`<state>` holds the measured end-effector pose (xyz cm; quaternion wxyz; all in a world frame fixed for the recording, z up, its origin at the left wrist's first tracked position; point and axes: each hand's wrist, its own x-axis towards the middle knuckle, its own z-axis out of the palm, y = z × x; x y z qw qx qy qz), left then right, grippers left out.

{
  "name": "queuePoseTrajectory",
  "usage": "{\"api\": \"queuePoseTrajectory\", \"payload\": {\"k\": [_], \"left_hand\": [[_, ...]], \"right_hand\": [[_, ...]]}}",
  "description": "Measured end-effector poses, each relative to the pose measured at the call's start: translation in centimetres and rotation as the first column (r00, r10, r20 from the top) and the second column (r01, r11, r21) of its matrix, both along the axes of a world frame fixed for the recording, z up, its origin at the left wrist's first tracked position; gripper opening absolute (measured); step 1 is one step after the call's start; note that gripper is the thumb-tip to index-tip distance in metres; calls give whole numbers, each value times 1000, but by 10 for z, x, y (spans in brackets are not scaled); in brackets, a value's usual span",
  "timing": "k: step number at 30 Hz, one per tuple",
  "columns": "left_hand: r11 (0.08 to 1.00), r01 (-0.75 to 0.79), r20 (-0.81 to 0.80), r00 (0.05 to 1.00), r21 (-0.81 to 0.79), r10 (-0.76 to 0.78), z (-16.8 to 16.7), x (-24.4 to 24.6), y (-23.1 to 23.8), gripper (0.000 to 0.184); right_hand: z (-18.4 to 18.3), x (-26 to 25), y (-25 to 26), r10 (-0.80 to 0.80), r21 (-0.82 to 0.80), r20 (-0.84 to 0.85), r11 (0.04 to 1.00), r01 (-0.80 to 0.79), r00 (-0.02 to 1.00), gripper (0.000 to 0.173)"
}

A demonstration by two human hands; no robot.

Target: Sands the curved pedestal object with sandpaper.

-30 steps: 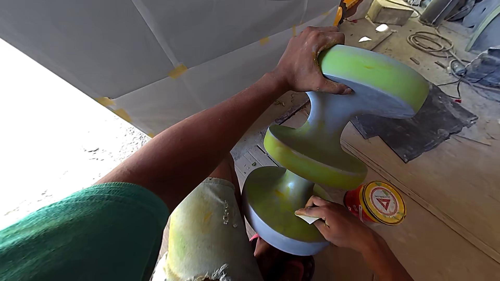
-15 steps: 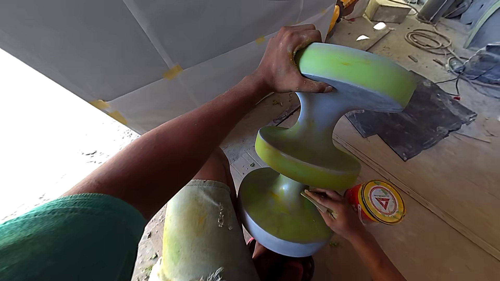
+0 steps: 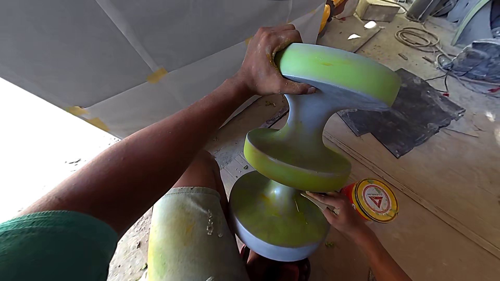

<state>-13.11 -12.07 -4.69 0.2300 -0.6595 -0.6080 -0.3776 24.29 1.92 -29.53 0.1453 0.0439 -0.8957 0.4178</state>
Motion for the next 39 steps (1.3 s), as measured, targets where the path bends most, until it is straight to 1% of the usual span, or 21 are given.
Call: {"api": "queuePoseTrajectory", "payload": {"k": [2,4,5,10,13,14,15,17,18,20,22,23,25,26,29,31,33,34,36,37,39], "left_hand": [[1000,6,3,1000,-2,-6,0,1,0,70],[1000,6,11,1000,-3,-6,0,1,0,70],[1000,8,14,1000,2,-8,0,1,0,70],[1000,10,13,1000,1,-10,1,2,1,71],[1000,9,0,1000,-1,-9,2,3,4,72],[1000,2,-9,1000,-3,-2,2,4,4,72],[1000,-1,-16,1000,-4,1,3,5,5,72],[1000,-1,-20,1000,-3,1,3,6,6,71],[1000,-1,-18,1000,-3,1,3,7,6,71],[1000,5,-13,1000,4,-5,3,7,6,71],[1000,3,-10,1000,1,-3,2,7,6,72],[1000,4,-9,1000,-1,-4,2,7,6,72],[1000,8,-5,1000,-7,-8,3,7,5,70],[1000,8,-6,1000,-12,-8,3,7,4,70],[1000,6,-11,1000,-17,-6,3,8,5,70],[1000,9,-7,1000,-14,-10,3,8,7,69],[1000,13,0,1000,-14,-13,4,8,7,69],[1000,16,2,1000,-15,-16,4,8,7,69],[1000,13,4,1000,-15,-13,4,8,8,69],[1000,10,7,1000,-18,-10,4,9,8,69],[1000,5,11,1000,-25,-4,5,9,8,69]], "right_hand": [[-13,-5,-7,-34,-44,-46,999,32,998,37],[-19,-7,-14,14,-86,-33,996,-17,999,37],[-18,-7,-14,52,-81,-5,995,-52,999,37],[-3,2,1,222,67,191,969,-238,956,40],[9,3,13,289,105,263,940,-326,920,36],[11,2,16,287,92,244,944,-317,926,34],[10,1,15,254,62,184,961,-270,949,32],[2,1,6,76,-7,-9,997,-76,997,27],[-5,-2,0,-39,-25,-114,999,36,993,24],[-21,-9,-12,-221,-44,-302,975,218,927,18],[-32,-14,-25,-310,-60,-398,948,313,863,15],[-34,-16,-30,-323,-47,-418,941,334,849,15],[-33,-18,-35,-306,19,-418,939,344,856,16],[-30,-17,-36,-271,62,-383,946,318,883,17],[-27,-13,-34,-156,207,-241,956,207,958,24],[-24,-8,-25,-89,307,-98,945,115,991,28],[-19,-3,-15,-23,413,29,911,9,999,34],[-17,0,-10,2,465,62,885,-31,998,37],[-10,6,-1,23,523,58,851,-50,998,45],[-8,9,3,13,509,11,861,-17,1000,47],[-12,11,3,-50,426,-164,897,117,985,44]]}}
